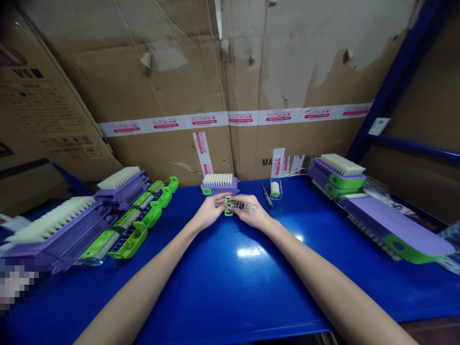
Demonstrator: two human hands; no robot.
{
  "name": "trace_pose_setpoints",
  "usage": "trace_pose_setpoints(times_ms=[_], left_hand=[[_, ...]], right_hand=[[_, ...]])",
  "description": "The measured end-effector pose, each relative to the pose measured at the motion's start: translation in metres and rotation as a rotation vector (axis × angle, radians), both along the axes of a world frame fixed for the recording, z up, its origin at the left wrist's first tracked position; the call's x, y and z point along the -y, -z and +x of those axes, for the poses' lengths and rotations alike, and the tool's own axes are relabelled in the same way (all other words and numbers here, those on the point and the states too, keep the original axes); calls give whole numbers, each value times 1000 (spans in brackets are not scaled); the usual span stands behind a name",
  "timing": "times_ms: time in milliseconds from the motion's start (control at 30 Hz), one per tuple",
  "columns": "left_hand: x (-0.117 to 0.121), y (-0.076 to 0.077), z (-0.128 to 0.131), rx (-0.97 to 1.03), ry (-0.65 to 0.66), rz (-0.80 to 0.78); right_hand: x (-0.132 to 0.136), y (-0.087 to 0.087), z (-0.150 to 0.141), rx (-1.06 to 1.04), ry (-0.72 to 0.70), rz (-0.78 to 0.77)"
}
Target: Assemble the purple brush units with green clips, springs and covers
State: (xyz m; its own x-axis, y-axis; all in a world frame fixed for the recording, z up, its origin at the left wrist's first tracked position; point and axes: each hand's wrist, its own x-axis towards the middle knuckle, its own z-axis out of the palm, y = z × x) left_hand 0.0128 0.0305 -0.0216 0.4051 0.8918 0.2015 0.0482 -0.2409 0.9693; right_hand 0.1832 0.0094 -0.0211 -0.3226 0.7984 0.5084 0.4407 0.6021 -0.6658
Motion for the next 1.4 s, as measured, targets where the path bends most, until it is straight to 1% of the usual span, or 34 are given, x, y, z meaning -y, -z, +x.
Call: trace_pose_setpoints(times_ms=[200, 333, 533, 867, 1033, 1233, 1400], left_hand=[[-1, -3, -3, -7, 100, 13], [1, -5, -2, -31, 122, 29], [2, -7, 1, -23, 143, 42], [3, -10, 2, -56, 125, 12], [3, -13, 1, -58, 155, 3], [3, -12, -1, -48, 153, -9], [4, -13, 1, -56, 164, 12]], right_hand=[[1, 2, -6, -174, 27, -162], [-2, 6, -6, -201, 54, -189], [-6, 10, -6, -267, 11, -271], [-10, 13, -8, -275, 66, -264], [-10, 12, -8, -275, 77, -274], [-9, 8, -8, -254, 102, -298], [-3, 0, -10, -211, 154, -304]])
